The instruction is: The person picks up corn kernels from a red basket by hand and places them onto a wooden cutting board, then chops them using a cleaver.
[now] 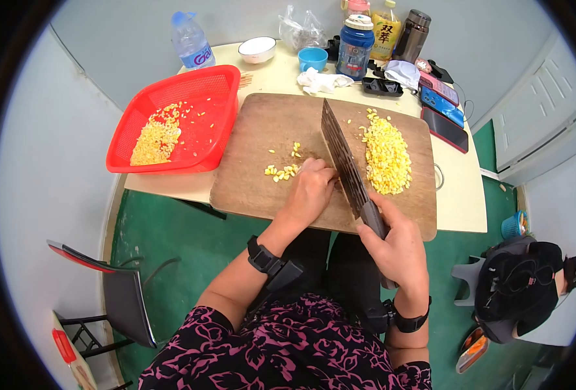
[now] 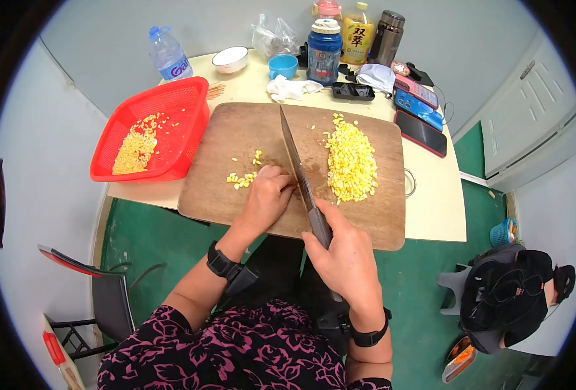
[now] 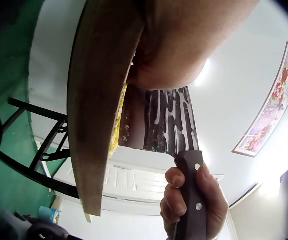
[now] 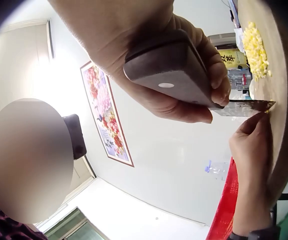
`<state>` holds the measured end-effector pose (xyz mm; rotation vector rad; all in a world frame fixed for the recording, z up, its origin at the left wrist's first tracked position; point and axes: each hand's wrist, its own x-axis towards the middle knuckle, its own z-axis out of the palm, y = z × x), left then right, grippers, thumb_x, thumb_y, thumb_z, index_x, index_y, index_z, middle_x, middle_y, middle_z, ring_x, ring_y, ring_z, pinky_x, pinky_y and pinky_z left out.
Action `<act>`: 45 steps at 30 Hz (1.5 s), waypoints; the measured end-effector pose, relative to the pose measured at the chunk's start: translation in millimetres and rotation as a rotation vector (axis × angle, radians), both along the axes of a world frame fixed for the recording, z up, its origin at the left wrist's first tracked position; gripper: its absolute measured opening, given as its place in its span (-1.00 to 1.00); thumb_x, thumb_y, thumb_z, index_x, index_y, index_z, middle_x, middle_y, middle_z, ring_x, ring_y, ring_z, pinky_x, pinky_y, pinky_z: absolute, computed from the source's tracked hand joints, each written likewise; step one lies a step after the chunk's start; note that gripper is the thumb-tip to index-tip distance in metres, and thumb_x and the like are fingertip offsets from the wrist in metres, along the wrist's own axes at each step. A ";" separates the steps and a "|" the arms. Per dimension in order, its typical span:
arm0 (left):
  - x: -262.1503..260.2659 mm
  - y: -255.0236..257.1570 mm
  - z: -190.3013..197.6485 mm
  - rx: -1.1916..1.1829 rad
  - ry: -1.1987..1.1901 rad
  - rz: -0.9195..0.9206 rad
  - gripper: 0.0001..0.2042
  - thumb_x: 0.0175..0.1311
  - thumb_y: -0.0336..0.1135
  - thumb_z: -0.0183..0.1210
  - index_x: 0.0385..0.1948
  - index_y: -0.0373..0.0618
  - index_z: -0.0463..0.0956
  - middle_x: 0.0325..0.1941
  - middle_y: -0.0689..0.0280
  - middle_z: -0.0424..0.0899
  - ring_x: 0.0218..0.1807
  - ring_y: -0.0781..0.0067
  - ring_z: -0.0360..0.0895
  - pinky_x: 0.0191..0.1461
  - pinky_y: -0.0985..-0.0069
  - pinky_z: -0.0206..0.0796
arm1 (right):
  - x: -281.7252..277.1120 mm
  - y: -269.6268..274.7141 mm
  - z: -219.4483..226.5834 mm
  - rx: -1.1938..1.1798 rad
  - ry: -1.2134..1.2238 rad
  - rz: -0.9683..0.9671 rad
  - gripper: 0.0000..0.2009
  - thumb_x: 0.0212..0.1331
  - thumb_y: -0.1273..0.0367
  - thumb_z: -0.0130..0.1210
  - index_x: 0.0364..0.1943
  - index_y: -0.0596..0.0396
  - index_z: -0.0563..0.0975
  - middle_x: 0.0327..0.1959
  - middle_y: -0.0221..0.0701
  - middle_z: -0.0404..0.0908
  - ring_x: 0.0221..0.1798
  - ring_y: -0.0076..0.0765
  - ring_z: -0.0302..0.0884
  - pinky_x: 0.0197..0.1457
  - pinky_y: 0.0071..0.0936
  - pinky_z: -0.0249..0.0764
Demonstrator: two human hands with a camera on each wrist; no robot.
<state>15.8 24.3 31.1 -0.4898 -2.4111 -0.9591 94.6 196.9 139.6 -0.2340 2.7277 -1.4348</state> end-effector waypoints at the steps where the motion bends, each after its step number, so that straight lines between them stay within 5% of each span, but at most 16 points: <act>1: 0.2 0.0 -0.2 -0.001 0.003 0.002 -0.91 -0.11 -0.58 0.24 -0.50 -0.25 0.60 -0.40 0.17 0.56 -0.25 0.11 0.49 -0.17 0.31 0.36 | -1.5 -0.5 -1.3 0.011 0.021 0.006 -0.57 0.00 0.38 0.18 0.03 0.15 0.46 -0.50 -0.02 0.54 -0.38 0.19 0.53 -0.29 -0.16 0.43; 9: -0.8 1.1 2.3 -0.004 0.014 0.013 -0.90 -0.12 -0.60 0.23 -0.51 -0.27 0.59 -0.41 0.17 0.55 -0.26 0.11 0.49 -0.18 0.31 0.36 | -28.3 -9.4 -6.1 0.048 0.064 0.055 -0.58 0.04 0.37 0.12 0.04 0.16 0.44 -0.49 -0.02 0.53 -0.36 0.16 0.53 -0.29 -0.14 0.41; 21: -1.8 1.2 -1.9 0.030 0.054 0.005 -0.94 -0.10 -0.58 0.23 -0.54 -0.28 0.57 -0.43 0.18 0.55 -0.27 0.10 0.48 -0.17 0.31 0.34 | -40.3 -12.9 -26.7 -0.021 0.100 -0.131 -0.54 0.01 0.39 0.15 0.07 0.22 0.44 -0.29 0.06 0.58 -0.21 0.14 0.57 -0.12 -0.22 0.47; 30: 2.6 -3.2 10.6 0.331 0.096 0.173 -0.87 0.01 -0.60 0.16 -0.39 -0.24 0.61 -0.33 0.17 0.59 -0.19 0.18 0.53 -0.16 0.39 0.37 | -28.6 -0.7 -15.8 -0.401 -0.130 -0.099 -0.53 0.04 0.48 0.17 0.10 0.28 0.41 -0.48 -0.38 0.55 -0.53 -0.61 0.45 -0.49 -0.57 0.38; 33: 1.3 -13.5 10.6 0.370 0.195 0.309 -0.85 0.04 -0.57 0.15 -0.34 -0.22 0.60 -0.29 0.17 0.58 -0.18 0.18 0.52 -0.12 0.37 0.36 | -28.8 -7.1 -19.0 -0.470 -0.192 -0.056 -0.52 0.06 0.48 0.17 0.13 0.25 0.39 -0.53 -0.41 0.54 -0.62 -0.62 0.39 -0.58 -0.59 0.31; 37: -3.6 -63.6 20.3 0.069 0.106 0.467 -0.85 0.08 -0.51 0.15 -0.31 -0.21 0.61 -0.22 0.13 0.58 -0.13 0.11 0.51 -0.03 0.33 0.35 | -31.9 4.1 -33.6 -0.473 -0.193 -0.087 -0.51 0.06 0.48 0.17 0.15 0.24 0.39 -0.51 -0.37 0.56 -0.60 -0.58 0.41 -0.54 -0.57 0.34; 41: -13.2 -91.0 33.1 -0.107 -0.209 0.359 -0.82 0.08 -0.46 0.15 -0.26 -0.22 0.61 -0.22 0.07 0.59 -0.08 0.08 0.51 0.02 0.31 0.34 | -27.2 6.5 -25.9 -0.182 0.003 -0.278 -0.53 0.03 0.47 0.16 0.11 0.23 0.43 -0.44 -0.30 0.59 -0.43 -0.52 0.47 -0.34 -0.52 0.41; 45: -32.8 -84.2 24.0 -0.134 -0.315 0.234 -0.79 0.08 -0.46 0.11 -0.24 -0.25 0.61 -0.21 0.03 0.60 -0.06 0.06 0.52 0.03 0.28 0.35 | -18.0 11.5 -17.3 -0.296 0.038 -0.257 -0.54 0.03 0.49 0.16 0.10 0.22 0.44 -0.46 -0.37 0.54 -0.50 -0.58 0.42 -0.43 -0.55 0.38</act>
